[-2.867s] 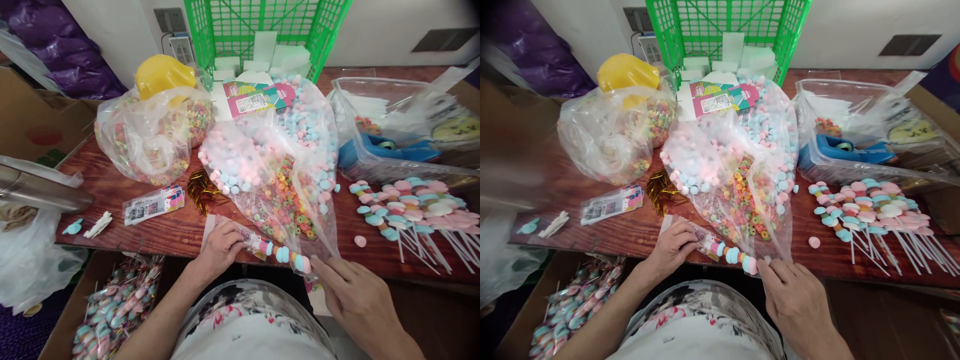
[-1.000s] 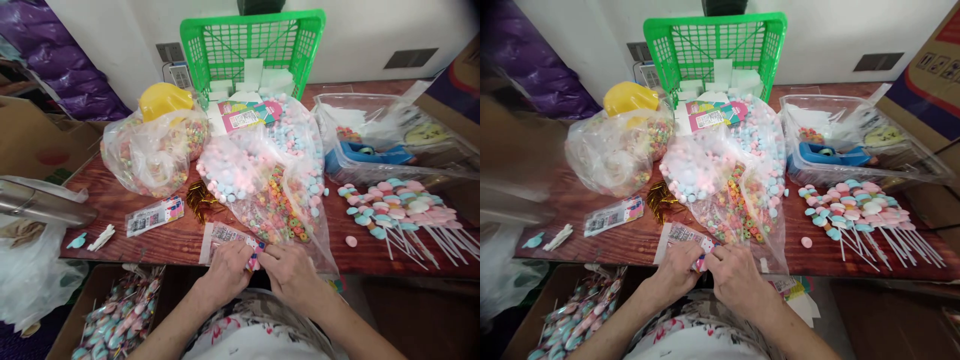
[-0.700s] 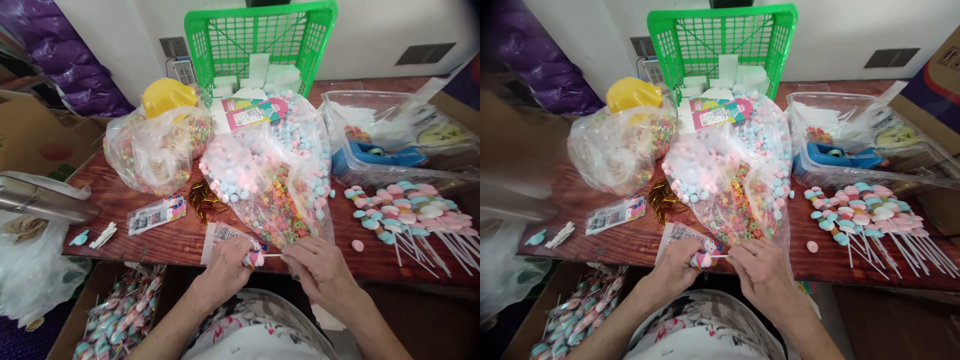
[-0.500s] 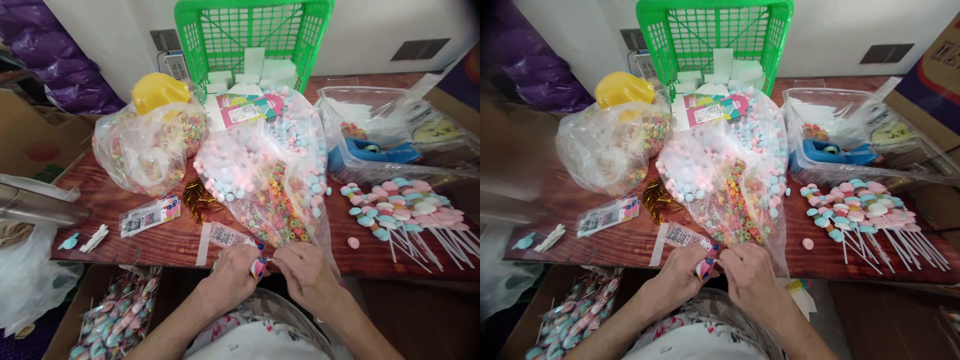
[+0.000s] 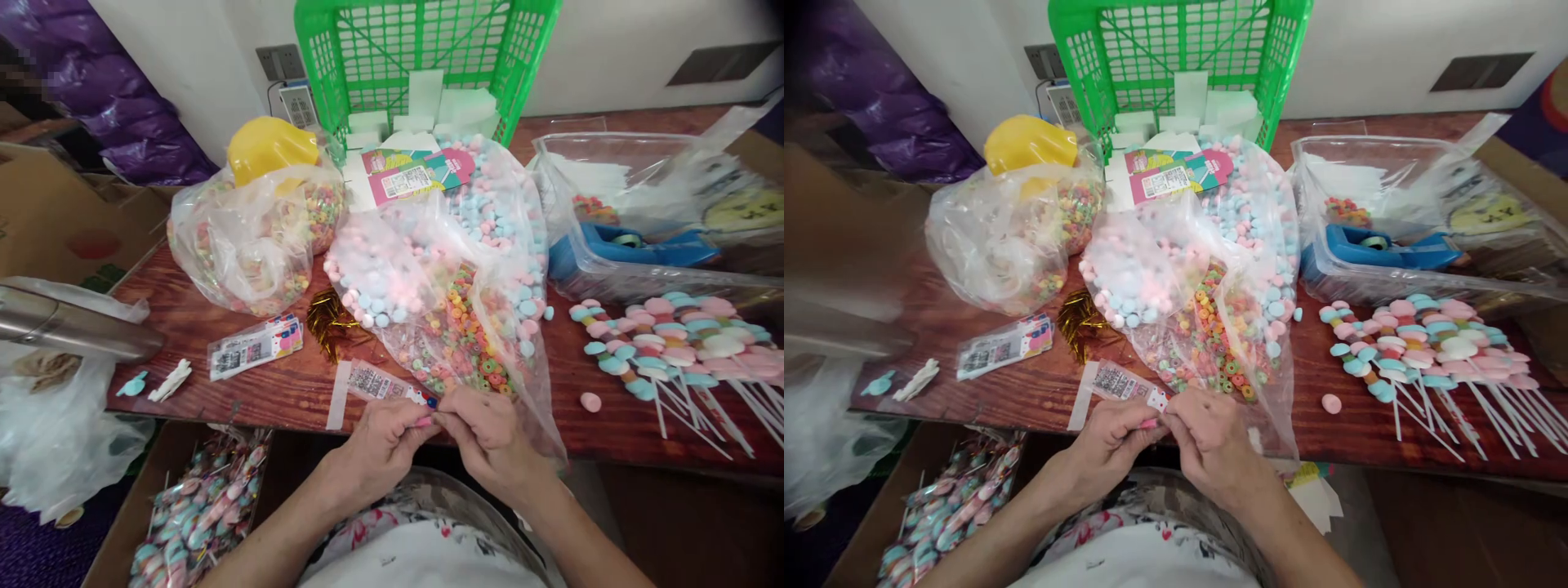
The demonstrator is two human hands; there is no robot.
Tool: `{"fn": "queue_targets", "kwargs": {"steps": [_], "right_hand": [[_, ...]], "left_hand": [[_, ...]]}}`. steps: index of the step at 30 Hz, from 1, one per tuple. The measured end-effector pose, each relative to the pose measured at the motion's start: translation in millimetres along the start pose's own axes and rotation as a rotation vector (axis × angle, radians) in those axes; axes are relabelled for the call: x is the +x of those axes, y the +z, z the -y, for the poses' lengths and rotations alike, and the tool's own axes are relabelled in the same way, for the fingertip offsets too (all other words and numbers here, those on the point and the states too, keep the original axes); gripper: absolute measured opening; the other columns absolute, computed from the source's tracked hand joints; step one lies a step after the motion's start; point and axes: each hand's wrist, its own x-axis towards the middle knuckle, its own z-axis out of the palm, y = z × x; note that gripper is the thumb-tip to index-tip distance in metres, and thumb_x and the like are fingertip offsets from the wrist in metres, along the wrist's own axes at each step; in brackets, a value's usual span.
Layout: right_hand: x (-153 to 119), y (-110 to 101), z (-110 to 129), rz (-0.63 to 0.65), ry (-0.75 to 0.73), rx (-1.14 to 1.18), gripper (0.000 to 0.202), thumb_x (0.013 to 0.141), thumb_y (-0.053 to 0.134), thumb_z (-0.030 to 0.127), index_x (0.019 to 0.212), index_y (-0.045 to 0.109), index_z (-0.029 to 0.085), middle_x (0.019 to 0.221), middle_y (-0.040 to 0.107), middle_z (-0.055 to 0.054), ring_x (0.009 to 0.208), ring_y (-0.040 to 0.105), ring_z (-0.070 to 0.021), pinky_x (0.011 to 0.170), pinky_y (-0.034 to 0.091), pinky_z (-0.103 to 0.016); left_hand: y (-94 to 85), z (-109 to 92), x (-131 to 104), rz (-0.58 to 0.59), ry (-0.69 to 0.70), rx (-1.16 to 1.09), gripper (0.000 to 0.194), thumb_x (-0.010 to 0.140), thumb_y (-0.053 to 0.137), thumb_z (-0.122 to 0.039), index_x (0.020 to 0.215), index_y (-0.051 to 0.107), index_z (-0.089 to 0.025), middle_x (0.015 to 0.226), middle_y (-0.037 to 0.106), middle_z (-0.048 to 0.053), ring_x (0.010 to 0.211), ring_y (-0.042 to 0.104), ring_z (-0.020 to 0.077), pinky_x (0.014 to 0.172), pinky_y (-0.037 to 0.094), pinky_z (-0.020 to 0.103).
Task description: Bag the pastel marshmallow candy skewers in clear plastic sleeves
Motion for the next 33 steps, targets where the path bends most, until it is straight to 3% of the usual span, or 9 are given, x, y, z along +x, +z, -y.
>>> {"fn": "queue_targets", "kwargs": {"steps": [4, 7, 11, 14, 17, 19, 22, 28, 33], "right_hand": [[-3, 11, 4, -0.18, 0.123, 0.242, 0.012, 0.092, 0.049, 0.016, 0.095, 0.06, 0.02, 0.073, 0.06, 0.0, 0.062, 0.056, -0.012, 0.058, 0.045, -0.023], [-12, 19, 0, -0.345, 0.28, 0.398, 0.037, 0.091, 0.053, 0.022, 0.129, 0.051, 0.022, 0.083, 0.064, -0.002, 0.069, 0.063, -0.014, 0.059, 0.052, -0.023], [-22, 34, -5, -0.181, 0.157, 0.3, 0.028, 0.085, 0.062, 0.022, 0.113, 0.065, 0.023, 0.096, 0.067, -0.006, 0.083, 0.065, -0.0189, 0.069, 0.056, -0.027], [-21, 44, -3, -0.197, 0.128, 0.311, 0.015, 0.086, 0.06, 0.017, 0.098, 0.068, 0.023, 0.088, 0.066, -0.004, 0.077, 0.064, -0.0174, 0.065, 0.056, -0.025], [-13, 45, 2, -0.3, 0.166, 0.334, 0.007, 0.085, 0.061, 0.016, 0.084, 0.065, 0.021, 0.081, 0.064, -0.002, 0.072, 0.063, -0.0156, 0.061, 0.053, -0.023], [-6, 44, 8, -0.37, 0.136, 0.317, 0.008, 0.083, 0.061, 0.014, 0.081, 0.064, 0.021, 0.079, 0.063, -0.002, 0.071, 0.062, -0.0155, 0.062, 0.052, -0.024], [3, 42, 16, -0.367, 0.076, 0.272, 0.012, 0.084, 0.057, 0.012, 0.078, 0.064, 0.02, 0.075, 0.061, -0.003, 0.068, 0.059, -0.0149, 0.06, 0.05, -0.025], [5, 44, 22, -0.367, 0.145, 0.334, 0.015, 0.085, 0.057, 0.014, 0.072, 0.062, 0.018, 0.068, 0.056, 0.0, 0.063, 0.054, -0.0122, 0.056, 0.045, -0.023], [0, 53, 14, -0.297, 0.344, 0.572, 0.019, 0.091, 0.052, 0.021, 0.073, 0.059, 0.018, 0.064, 0.051, 0.002, 0.055, 0.05, -0.0111, 0.051, 0.043, -0.023]], "left_hand": [[2.5, -3, -1, -0.084, -0.008, -0.086, 0.036, 0.098, 0.04, -0.03, 0.074, 0.062, -0.014, 0.064, 0.048, -0.001, 0.061, 0.041, 0.0102, 0.061, 0.034, 0.023], [-0.8, -11, -4, -0.17, -0.094, -0.177, 0.033, 0.097, 0.041, -0.036, 0.103, 0.067, -0.016, 0.072, 0.058, 0.001, 0.065, 0.049, 0.0113, 0.066, 0.04, 0.022], [-3.4, -19, -10, -0.207, -0.167, -0.21, 0.048, 0.098, 0.035, -0.039, 0.139, 0.044, -0.016, 0.093, 0.067, 0.007, 0.082, 0.059, 0.0165, 0.08, 0.046, 0.028], [-2.1, -19, -14, -0.158, -0.175, -0.19, 0.061, 0.097, 0.032, -0.044, 0.149, 0.025, -0.013, 0.112, 0.063, 0.015, 0.102, 0.057, 0.0223, 0.093, 0.043, 0.037], [-1.9, -13, -17, -0.111, -0.217, -0.331, 0.058, 0.095, 0.033, -0.052, 0.138, 0.044, -0.014, 0.106, 0.061, 0.013, 0.098, 0.055, 0.0205, 0.088, 0.044, 0.034], [-3.0, -7, -17, -0.042, -0.222, -0.509, 0.051, 0.094, 0.036, -0.055, 0.11, 0.06, -0.014, 0.086, 0.056, 0.006, 0.079, 0.052, 0.0145, 0.073, 0.044, 0.026], [-6.2, 2, -16, 0.004, -0.198, -0.584, 0.044, 0.093, 0.041, -0.053, 0.082, 0.057, -0.014, 0.072, 0.042, -0.001, 0.066, 0.04, 0.0099, 0.063, 0.036, 0.021], [-17.8, 7, -10, 0.113, -0.157, -0.475, 0.035, 0.093, 0.044, -0.042, 0.073, 0.052, -0.015, 0.066, 0.045, -0.002, 0.063, 0.041, 0.0096, 0.061, 0.034, 0.022], [-13.3, 12, -5, 0.246, -0.416, -0.81, 0.02, 0.076, 0.055, -0.032, 0.073, 0.061, -0.012, 0.065, 0.057, 0.001, 0.056, 0.051, 0.0099, 0.053, 0.039, 0.02]]}}
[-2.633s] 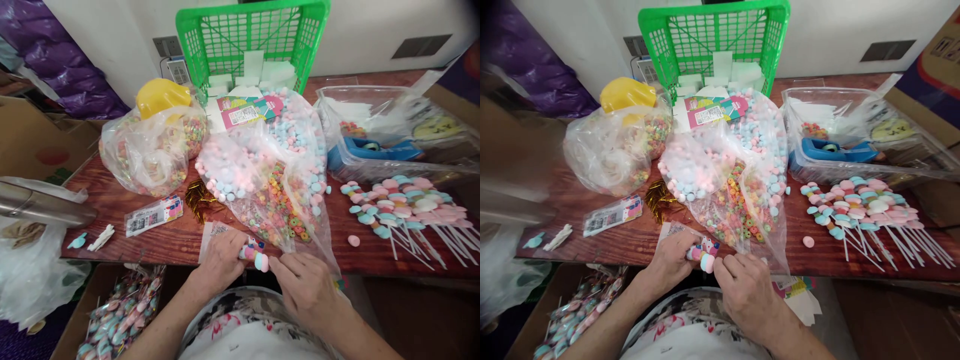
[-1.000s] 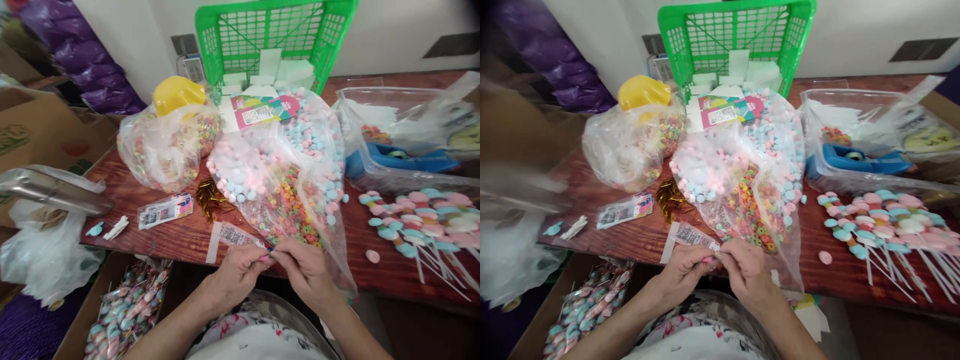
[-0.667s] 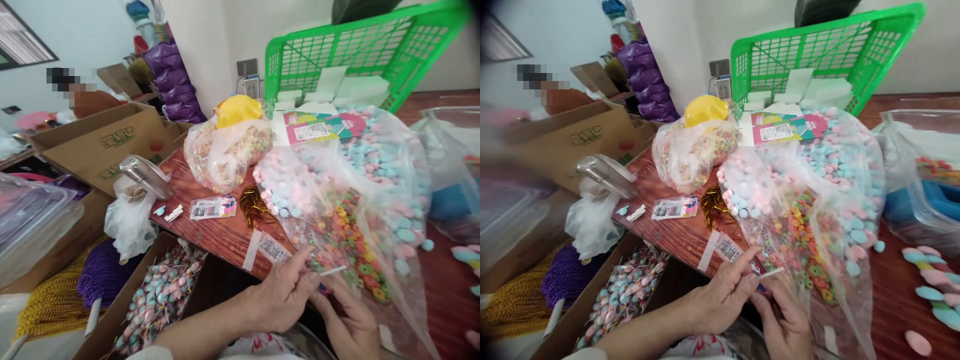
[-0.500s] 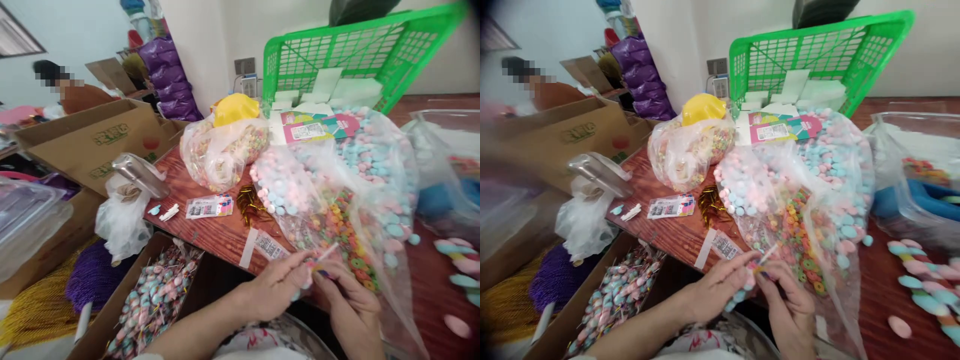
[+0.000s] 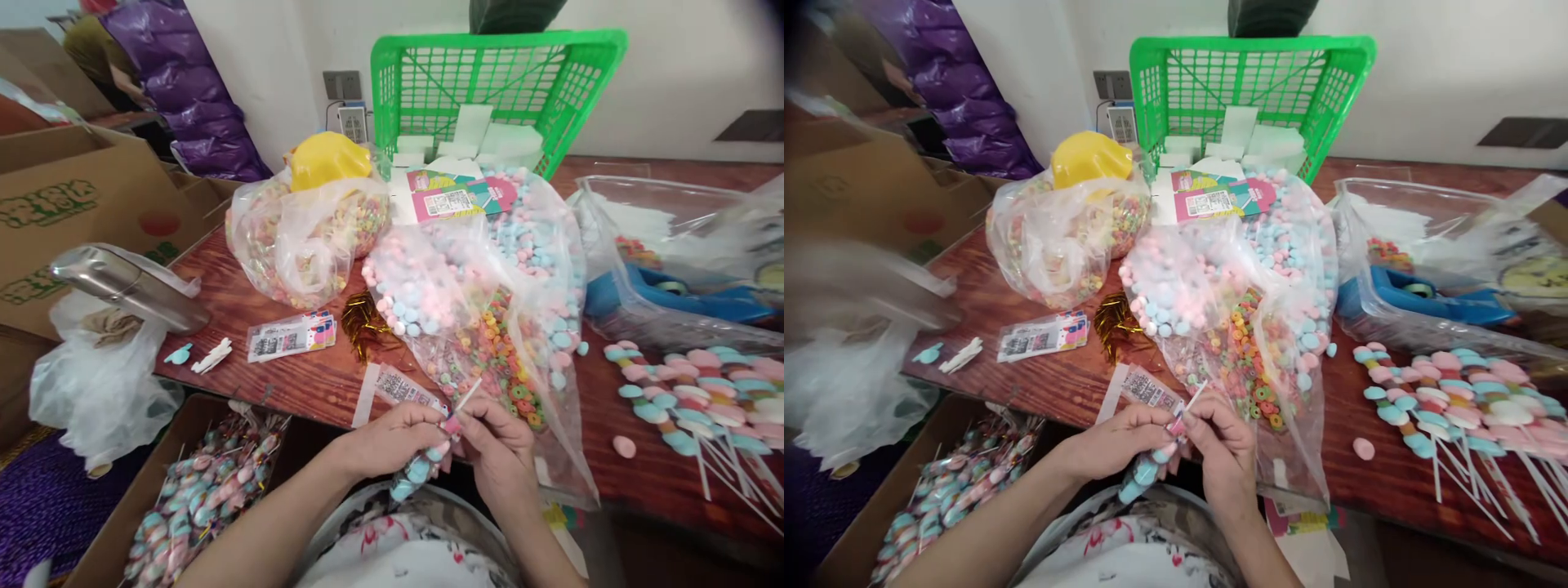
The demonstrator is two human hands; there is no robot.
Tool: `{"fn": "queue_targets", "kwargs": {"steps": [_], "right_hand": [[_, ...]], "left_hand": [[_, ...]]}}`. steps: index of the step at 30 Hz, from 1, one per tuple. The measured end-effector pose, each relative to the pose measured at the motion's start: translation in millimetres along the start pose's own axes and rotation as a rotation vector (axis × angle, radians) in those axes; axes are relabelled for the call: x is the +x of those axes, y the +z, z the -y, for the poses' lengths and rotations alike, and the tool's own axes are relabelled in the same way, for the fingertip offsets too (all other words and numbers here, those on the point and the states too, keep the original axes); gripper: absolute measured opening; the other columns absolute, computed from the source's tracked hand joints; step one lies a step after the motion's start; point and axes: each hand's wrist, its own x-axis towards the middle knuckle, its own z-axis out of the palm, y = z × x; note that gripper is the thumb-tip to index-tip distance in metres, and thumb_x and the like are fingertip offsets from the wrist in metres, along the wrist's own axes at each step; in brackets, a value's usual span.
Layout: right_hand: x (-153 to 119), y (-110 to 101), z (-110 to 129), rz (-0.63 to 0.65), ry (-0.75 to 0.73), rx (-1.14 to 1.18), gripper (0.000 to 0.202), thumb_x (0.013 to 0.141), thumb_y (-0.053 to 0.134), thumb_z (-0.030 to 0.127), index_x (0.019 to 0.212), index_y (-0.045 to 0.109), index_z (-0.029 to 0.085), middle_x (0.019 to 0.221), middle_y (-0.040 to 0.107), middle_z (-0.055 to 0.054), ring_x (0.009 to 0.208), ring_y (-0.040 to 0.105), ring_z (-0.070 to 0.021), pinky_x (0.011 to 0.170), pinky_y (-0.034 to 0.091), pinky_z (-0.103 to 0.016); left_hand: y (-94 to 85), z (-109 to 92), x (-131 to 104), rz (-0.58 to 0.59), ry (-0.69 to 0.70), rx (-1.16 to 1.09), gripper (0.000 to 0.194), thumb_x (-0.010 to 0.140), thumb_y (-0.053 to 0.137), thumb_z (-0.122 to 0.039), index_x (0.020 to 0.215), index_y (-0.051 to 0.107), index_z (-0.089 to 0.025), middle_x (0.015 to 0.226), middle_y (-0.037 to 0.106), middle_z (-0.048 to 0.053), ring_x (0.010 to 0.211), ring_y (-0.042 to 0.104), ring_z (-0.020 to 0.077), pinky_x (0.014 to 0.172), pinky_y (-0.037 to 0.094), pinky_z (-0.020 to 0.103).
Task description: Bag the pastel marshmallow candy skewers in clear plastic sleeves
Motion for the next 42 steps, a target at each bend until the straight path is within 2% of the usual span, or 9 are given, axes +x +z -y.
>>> {"fn": "queue_targets", "kwargs": {"steps": [4, 9, 18, 21, 26, 30, 36, 40, 42], "right_hand": [[5, -11, 11, -0.113, -0.27, -0.27, 0.017, 0.089, 0.052, 0.013, 0.101, 0.061, 0.02, 0.091, 0.062, -0.006, 0.082, 0.06, -0.0178, 0.07, 0.05, -0.032], [14, -27, 28, 0.355, -0.768, -0.91, 0.046, 0.087, 0.046, 0.005, 0.125, 0.06, 0.026, 0.13, 0.059, -0.006, 0.118, 0.048, -0.0284, 0.097, 0.036, -0.049], [21, -32, 17, 0.418, -0.95, -0.915, 0.028, 0.09, 0.045, 0.008, 0.102, 0.067, 0.022, 0.104, 0.072, 0.0, 0.099, 0.052, -0.0214, 0.099, 0.024, -0.05], [18, -29, 12, 0.462, -0.901, -0.913, 0.024, 0.09, 0.043, 0.008, 0.089, 0.065, 0.018, 0.081, 0.069, 0.0, 0.084, 0.051, -0.0177, 0.094, 0.025, -0.048], [13, -15, 10, 0.496, -0.5, -0.89, 0.027, 0.09, 0.04, 0.013, 0.067, 0.055, 0.018, 0.064, 0.058, -0.001, 0.075, 0.047, -0.019, 0.08, 0.027, -0.043], [9, -11, 26, 0.392, -0.587, -0.946, 0.026, 0.091, 0.041, 0.013, 0.092, 0.067, 0.02, 0.091, 0.07, -0.004, 0.093, 0.052, -0.024, 0.088, 0.026, -0.048], [5, -24, 38, 0.537, -0.855, -0.908, 0.031, 0.094, 0.041, 0.009, 0.109, 0.067, 0.017, 0.107, 0.071, -0.003, 0.105, 0.052, -0.0254, 0.097, 0.024, -0.052], [5, -24, 32, 0.613, -0.874, -0.826, 0.028, 0.095, 0.039, 0.008, 0.099, 0.067, 0.013, 0.085, 0.071, -0.004, 0.096, 0.056, -0.0206, 0.098, 0.026, -0.049], [6, -18, 27, 0.588, -0.778, -0.823, 0.03, 0.097, 0.037, 0.011, 0.088, 0.066, 0.015, 0.072, 0.067, -0.002, 0.085, 0.056, -0.0188, 0.092, 0.028, -0.046]], "left_hand": [[7.8, 15, 6, -0.037, -0.007, -0.33, 0.012, 0.06, 0.054, -0.022, 0.063, 0.059, -0.011, 0.062, 0.062, 0.003, 0.053, 0.056, 0.0107, 0.056, 0.044, 0.021], [5.6, 19, 3, -0.084, 0.043, -0.425, 0.007, 0.059, 0.052, -0.02, 0.057, 0.054, -0.014, 0.053, 0.058, 0.0, 0.047, 0.055, 0.0106, 0.052, 0.045, 0.022], [-5.4, 23, -6, 0.186, -0.072, -0.302, 0.042, 0.069, 0.067, -0.053, 0.069, 0.053, -0.014, 0.063, 0.055, 0.0, 0.045, 0.048, 0.0075, 0.046, 0.038, 0.021], [-3.5, 21, -11, 0.18, 0.004, 0.02, 0.045, 0.081, 0.053, -0.06, 0.072, 0.048, -0.016, 0.065, 0.05, -0.001, 0.054, 0.048, 0.0098, 0.054, 0.042, 0.023], [5.9, 18, -19, -0.264, 0.251, 0.87, 0.023, 0.093, 0.035, -0.029, 0.079, 0.049, -0.017, 0.081, 0.053, 0.004, 0.076, 0.049, 0.0162, 0.075, 0.042, 0.032], [4.7, 18, -21, -0.231, 0.202, 0.605, 0.025, 0.09, 0.035, -0.027, 0.071, 0.048, -0.017, 0.068, 0.05, 0.001, 0.063, 0.047, 0.0125, 0.063, 0.042, 0.026], [-8.8, 28, -18, 0.184, -0.245, -0.183, 0.031, 0.07, 0.057, -0.046, 0.064, 0.054, -0.016, 0.055, 0.053, -0.001, 0.038, 0.043, 0.008, 0.039, 0.035, 0.02], [-9.4, 26, -22, 0.293, -0.158, -0.03, 0.034, 0.079, 0.053, -0.049, 0.069, 0.054, -0.016, 0.059, 0.052, -0.001, 0.045, 0.045, 0.0086, 0.045, 0.039, 0.021], [-6.4, 23, -26, 0.13, 0.042, 0.308, 0.03, 0.087, 0.047, -0.041, 0.069, 0.052, -0.017, 0.063, 0.052, 0.0, 0.054, 0.048, 0.0105, 0.055, 0.043, 0.023]]}}
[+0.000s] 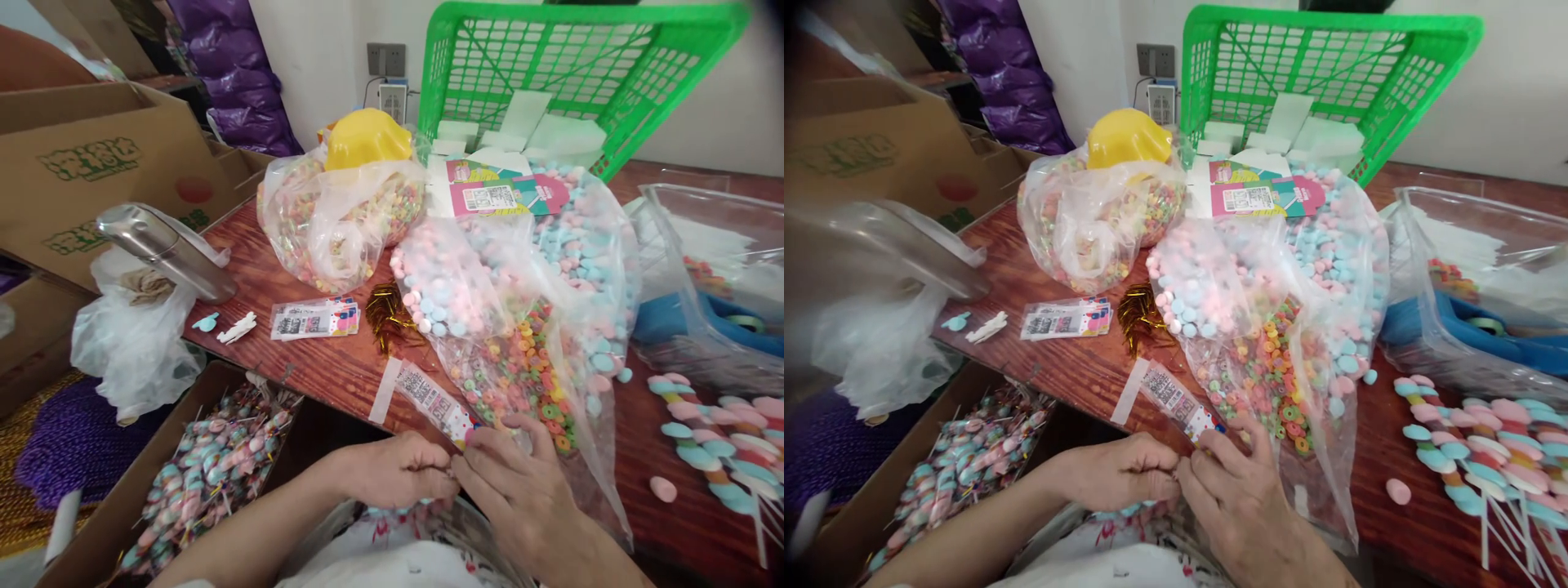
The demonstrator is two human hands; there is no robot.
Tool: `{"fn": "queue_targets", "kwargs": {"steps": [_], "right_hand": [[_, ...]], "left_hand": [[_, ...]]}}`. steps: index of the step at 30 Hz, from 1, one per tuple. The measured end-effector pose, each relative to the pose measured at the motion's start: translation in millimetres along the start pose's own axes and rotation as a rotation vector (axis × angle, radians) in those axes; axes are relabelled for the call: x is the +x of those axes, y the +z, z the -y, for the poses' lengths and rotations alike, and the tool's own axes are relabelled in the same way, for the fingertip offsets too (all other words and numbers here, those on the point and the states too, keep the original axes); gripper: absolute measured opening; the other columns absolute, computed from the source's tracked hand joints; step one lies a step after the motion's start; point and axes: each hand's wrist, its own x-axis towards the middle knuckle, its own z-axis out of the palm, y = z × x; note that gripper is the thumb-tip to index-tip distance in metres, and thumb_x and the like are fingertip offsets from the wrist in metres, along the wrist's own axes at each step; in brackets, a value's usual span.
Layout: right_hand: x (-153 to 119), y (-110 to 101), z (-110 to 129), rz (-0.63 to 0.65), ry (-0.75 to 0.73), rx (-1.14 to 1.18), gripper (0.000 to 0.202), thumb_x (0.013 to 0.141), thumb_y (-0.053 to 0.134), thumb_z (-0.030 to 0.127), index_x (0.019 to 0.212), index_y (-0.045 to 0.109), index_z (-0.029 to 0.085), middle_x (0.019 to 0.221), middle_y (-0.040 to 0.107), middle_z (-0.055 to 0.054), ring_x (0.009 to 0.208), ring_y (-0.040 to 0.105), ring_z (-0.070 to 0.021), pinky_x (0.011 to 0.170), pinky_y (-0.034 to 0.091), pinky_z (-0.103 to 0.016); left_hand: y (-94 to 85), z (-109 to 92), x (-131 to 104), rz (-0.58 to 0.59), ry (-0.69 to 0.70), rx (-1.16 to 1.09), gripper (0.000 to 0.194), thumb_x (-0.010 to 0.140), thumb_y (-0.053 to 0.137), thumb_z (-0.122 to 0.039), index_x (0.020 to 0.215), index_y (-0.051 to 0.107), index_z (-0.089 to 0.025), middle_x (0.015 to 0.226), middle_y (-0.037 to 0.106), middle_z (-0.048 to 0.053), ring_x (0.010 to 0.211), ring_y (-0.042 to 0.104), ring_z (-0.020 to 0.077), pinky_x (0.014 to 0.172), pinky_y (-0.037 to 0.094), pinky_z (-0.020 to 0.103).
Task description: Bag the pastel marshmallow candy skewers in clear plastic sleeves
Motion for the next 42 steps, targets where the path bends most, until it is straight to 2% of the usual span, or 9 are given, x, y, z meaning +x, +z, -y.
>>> {"fn": "queue_targets", "kwargs": {"steps": [5, 9, 12, 17, 24, 28, 32, 38, 42], "right_hand": [[18, 18, -15, 0.211, 0.351, 0.332, 0.039, 0.099, 0.039, 0.025, 0.066, 0.059, 0.018, 0.063, 0.059, 0.0, 0.067, 0.051, -0.0149, 0.072, 0.034, -0.032], [39, 28, -45, 0.255, 0.593, 0.702, 0.034, 0.097, 0.043, 0.039, 0.08, 0.066, 0.019, 0.074, 0.063, -0.001, 0.069, 0.057, -0.0151, 0.064, 0.043, -0.026], [55, 37, -62, 0.108, 0.529, 0.436, 0.023, 0.094, 0.046, 0.028, 0.09, 0.068, 0.019, 0.083, 0.067, -0.004, 0.077, 0.06, -0.0169, 0.072, 0.045, -0.029], [77, 63, -60, 0.291, 0.288, -0.165, 0.021, 0.079, 0.05, 0.002, 0.074, 0.065, 0.015, 0.082, 0.065, -0.01, 0.083, 0.056, -0.0216, 0.075, 0.041, -0.033], [80, 68, -63, 0.244, 0.292, -0.096, 0.023, 0.078, 0.043, -0.002, 0.072, 0.058, 0.014, 0.075, 0.06, -0.008, 0.074, 0.054, -0.0187, 0.068, 0.042, -0.03], [66, 39, -66, 0.041, 0.474, 0.239, 0.018, 0.094, 0.042, 0.017, 0.087, 0.058, 0.016, 0.07, 0.056, -0.001, 0.064, 0.053, -0.0136, 0.058, 0.044, -0.024], [60, 16, -44, -0.196, 0.624, 0.672, 0.016, 0.092, 0.054, 0.024, 0.103, 0.066, 0.021, 0.079, 0.064, -0.002, 0.071, 0.06, -0.0148, 0.06, 0.048, -0.024], [59, 22, 7, -0.244, 0.244, 0.288, 0.04, 0.087, 0.046, 0.005, 0.118, 0.064, 0.022, 0.089, 0.066, -0.007, 0.08, 0.06, -0.0177, 0.068, 0.05, -0.031], [45, 30, 10, -0.324, 0.201, 0.086, 0.049, 0.082, 0.043, -0.001, 0.124, 0.059, 0.019, 0.088, 0.066, -0.008, 0.083, 0.061, -0.0194, 0.072, 0.052, -0.033]], "left_hand": [[6.9, 3, -12, -0.581, 0.233, 0.736, 0.019, 0.09, 0.04, -0.018, 0.079, 0.056, -0.015, 0.076, 0.057, 0.005, 0.07, 0.051, 0.0147, 0.067, 0.041, 0.027], [-4.5, 18, -28, -0.798, 0.267, 0.619, 0.025, 0.092, 0.042, -0.019, 0.075, 0.059, -0.014, 0.068, 0.056, 0.003, 0.064, 0.049, 0.012, 0.063, 0.038, 0.024], [-18.6, 28, -44, -0.924, 0.197, 0.368, 0.025, 0.091, 0.048, -0.027, 0.074, 0.062, -0.014, 0.062, 0.054, 0.0, 0.058, 0.047, 0.0101, 0.059, 0.036, 0.023], [-28.3, 35, -57, -0.886, 0.12, -0.18, 0.028, 0.086, 0.057, -0.038, 0.076, 0.065, -0.014, 0.063, 0.054, -0.001, 0.056, 0.047, 0.0091, 0.054, 0.038, 0.02], [-27.0, 30, -52, -0.849, 0.099, -0.292, 0.026, 0.082, 0.064, -0.037, 0.083, 0.072, -0.013, 0.065, 0.06, 0.0, 0.06, 0.05, 0.009, 0.059, 0.042, 0.02], [-27.5, 30, -49, -0.824, 0.086, -0.374, 0.027, 0.082, 0.064, -0.039, 0.081, 0.07, -0.013, 0.068, 0.059, 0.0, 0.059, 0.05, 0.0087, 0.058, 0.045, 0.02], [-22.5, 24, -37, -0.798, 0.096, -0.289, 0.027, 0.083, 0.061, -0.038, 0.081, 0.07, -0.013, 0.064, 0.056, -0.001, 0.058, 0.048, 0.0092, 0.056, 0.043, 0.02], [-15.5, 1, -9, -0.82, 0.249, -0.174, 0.026, 0.086, 0.056, -0.031, 0.08, 0.07, -0.011, 0.066, 0.056, 0.001, 0.063, 0.046, 0.0106, 0.061, 0.04, 0.02], [-12.4, -10, 0, -0.8, 0.297, -0.175, 0.025, 0.085, 0.056, -0.03, 0.074, 0.069, -0.011, 0.065, 0.055, 0.001, 0.064, 0.045, 0.0107, 0.063, 0.04, 0.021]]}}
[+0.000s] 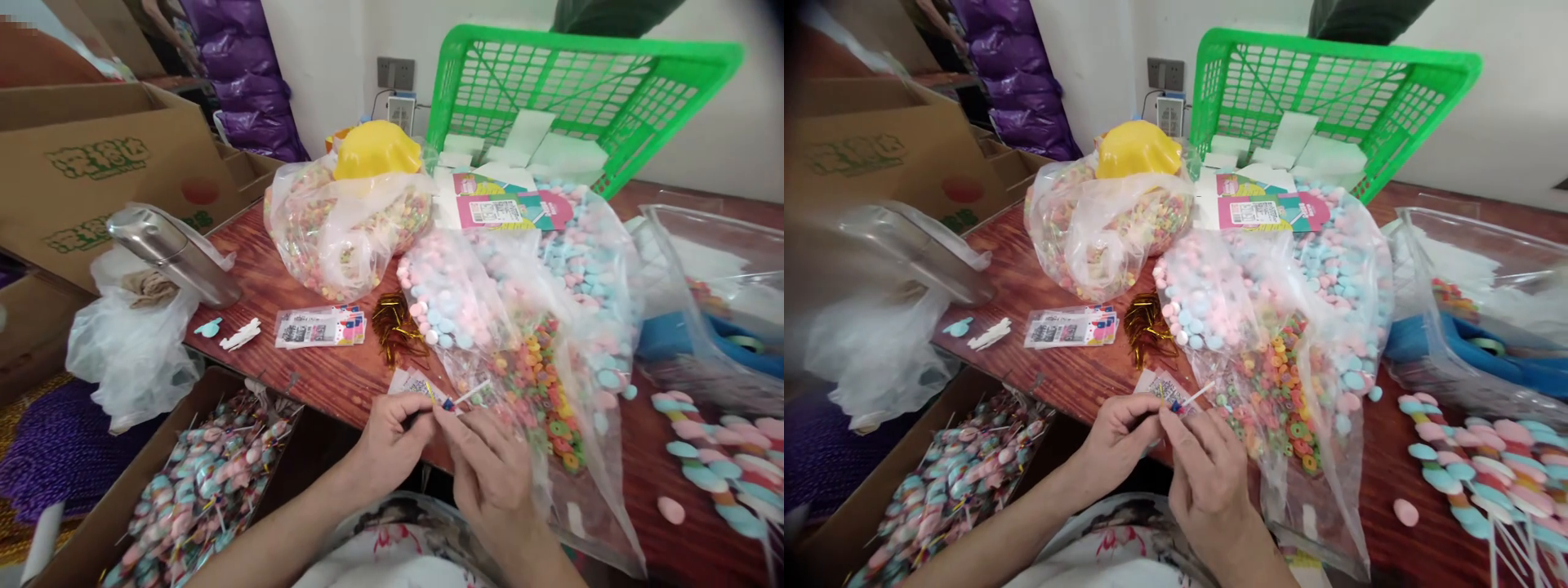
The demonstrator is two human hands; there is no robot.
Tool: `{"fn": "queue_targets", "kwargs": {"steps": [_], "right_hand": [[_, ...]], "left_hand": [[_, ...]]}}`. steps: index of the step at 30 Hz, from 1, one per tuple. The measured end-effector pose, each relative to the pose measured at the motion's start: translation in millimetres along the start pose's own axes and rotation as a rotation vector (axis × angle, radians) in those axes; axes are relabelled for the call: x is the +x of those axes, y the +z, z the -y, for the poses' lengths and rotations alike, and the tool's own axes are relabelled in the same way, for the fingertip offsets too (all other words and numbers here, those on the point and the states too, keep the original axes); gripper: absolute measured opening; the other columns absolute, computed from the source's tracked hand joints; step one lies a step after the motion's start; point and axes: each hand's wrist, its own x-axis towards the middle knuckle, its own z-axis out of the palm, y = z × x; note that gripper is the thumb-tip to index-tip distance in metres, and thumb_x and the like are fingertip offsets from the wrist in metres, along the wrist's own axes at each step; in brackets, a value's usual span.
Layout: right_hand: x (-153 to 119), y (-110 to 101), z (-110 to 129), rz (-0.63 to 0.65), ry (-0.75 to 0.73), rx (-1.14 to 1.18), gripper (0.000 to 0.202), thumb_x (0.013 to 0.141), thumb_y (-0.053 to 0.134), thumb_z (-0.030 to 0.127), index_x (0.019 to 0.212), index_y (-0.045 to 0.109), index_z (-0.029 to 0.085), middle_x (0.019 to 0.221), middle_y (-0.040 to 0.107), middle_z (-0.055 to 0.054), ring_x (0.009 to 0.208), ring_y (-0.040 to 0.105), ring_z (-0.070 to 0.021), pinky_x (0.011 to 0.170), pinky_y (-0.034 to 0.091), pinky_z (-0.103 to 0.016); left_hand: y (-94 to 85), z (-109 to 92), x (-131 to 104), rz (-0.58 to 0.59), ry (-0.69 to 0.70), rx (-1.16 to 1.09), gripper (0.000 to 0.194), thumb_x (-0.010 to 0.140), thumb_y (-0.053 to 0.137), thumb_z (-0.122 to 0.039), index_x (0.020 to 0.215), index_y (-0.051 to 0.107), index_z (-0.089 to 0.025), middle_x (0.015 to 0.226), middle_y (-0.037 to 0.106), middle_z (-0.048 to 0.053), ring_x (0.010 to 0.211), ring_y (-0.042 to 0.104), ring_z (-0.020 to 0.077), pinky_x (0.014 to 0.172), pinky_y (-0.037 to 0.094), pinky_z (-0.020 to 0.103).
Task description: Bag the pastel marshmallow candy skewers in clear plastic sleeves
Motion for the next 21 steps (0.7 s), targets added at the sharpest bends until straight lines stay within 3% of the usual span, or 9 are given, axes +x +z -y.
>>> {"fn": "queue_targets", "kwargs": {"steps": [3, 7, 12, 15, 18, 21], "right_hand": [[-5, -6, -9, 0.015, 0.056, 0.002, 0.046, 0.084, 0.043, 0.0, 0.12, 0.061, 0.022, 0.09, 0.066, -0.007, 0.083, 0.061, -0.0181, 0.073, 0.051, -0.032], [-12, -9, -14, 0.058, 0.164, 0.092, 0.042, 0.088, 0.045, 0.004, 0.122, 0.06, 0.025, 0.085, 0.067, -0.004, 0.077, 0.062, -0.0163, 0.07, 0.052, -0.03], [-36, -2, -11, -0.169, 0.411, 0.304, 0.049, 0.087, 0.056, 0.01, 0.133, 0.045, 0.02, 0.083, 0.065, -0.003, 0.073, 0.062, -0.0147, 0.067, 0.053, -0.027], [-42, -2, -8, -0.27, 0.568, 0.468, 0.027, 0.086, 0.06, 0.014, 0.111, 0.054, 0.022, 0.081, 0.064, -0.001, 0.07, 0.062, -0.0128, 0.063, 0.053, -0.023], [-40, -8, -7, -0.21, 0.715, 0.611, 0.006, 0.086, 0.062, 0.024, 0.09, 0.061, 0.02, 0.077, 0.064, 0.0, 0.067, 0.061, -0.012, 0.059, 0.051, -0.02], [-39, -15, -13, -0.078, 0.85, 0.709, 0.02, 0.084, 0.064, 0.035, 0.075, 0.065, 0.017, 0.065, 0.058, 0.001, 0.058, 0.052, -0.0107, 0.053, 0.044, -0.02]], "left_hand": [[5.3, -1, -1, 0.079, -0.063, -0.078, 0.024, 0.083, 0.059, -0.032, 0.077, 0.07, -0.011, 0.068, 0.056, 0.001, 0.063, 0.045, 0.0102, 0.062, 0.04, 0.021], [11.2, 1, -1, 0.074, -0.09, -0.081, 0.029, 0.082, 0.063, -0.038, 0.07, 0.067, -0.011, 0.061, 0.05, -0.001, 0.058, 0.042, 0.0088, 0.056, 0.036, 0.021], [17.0, 0, 1, 0.043, -0.071, -0.06, 0.034, 0.081, 0.065, -0.04, 0.061, 0.065, -0.012, 0.057, 0.05, -0.001, 0.056, 0.042, 0.009, 0.055, 0.035, 0.021], [20.4, -4, 1, 0.024, -0.021, -0.025, 0.031, 0.082, 0.064, -0.036, 0.061, 0.066, -0.013, 0.058, 0.053, -0.001, 0.057, 0.045, 0.0095, 0.057, 0.036, 0.022], [25.2, -6, 2, 0.042, 0.076, 0.046, 0.028, 0.085, 0.062, -0.03, 0.062, 0.066, -0.014, 0.06, 0.055, 0.0, 0.058, 0.047, 0.01, 0.06, 0.038, 0.022], [29.8, -8, 3, 0.087, 0.196, 0.135, 0.026, 0.088, 0.058, -0.027, 0.066, 0.067, -0.014, 0.061, 0.057, 0.001, 0.06, 0.049, 0.0109, 0.063, 0.039, 0.023]]}}
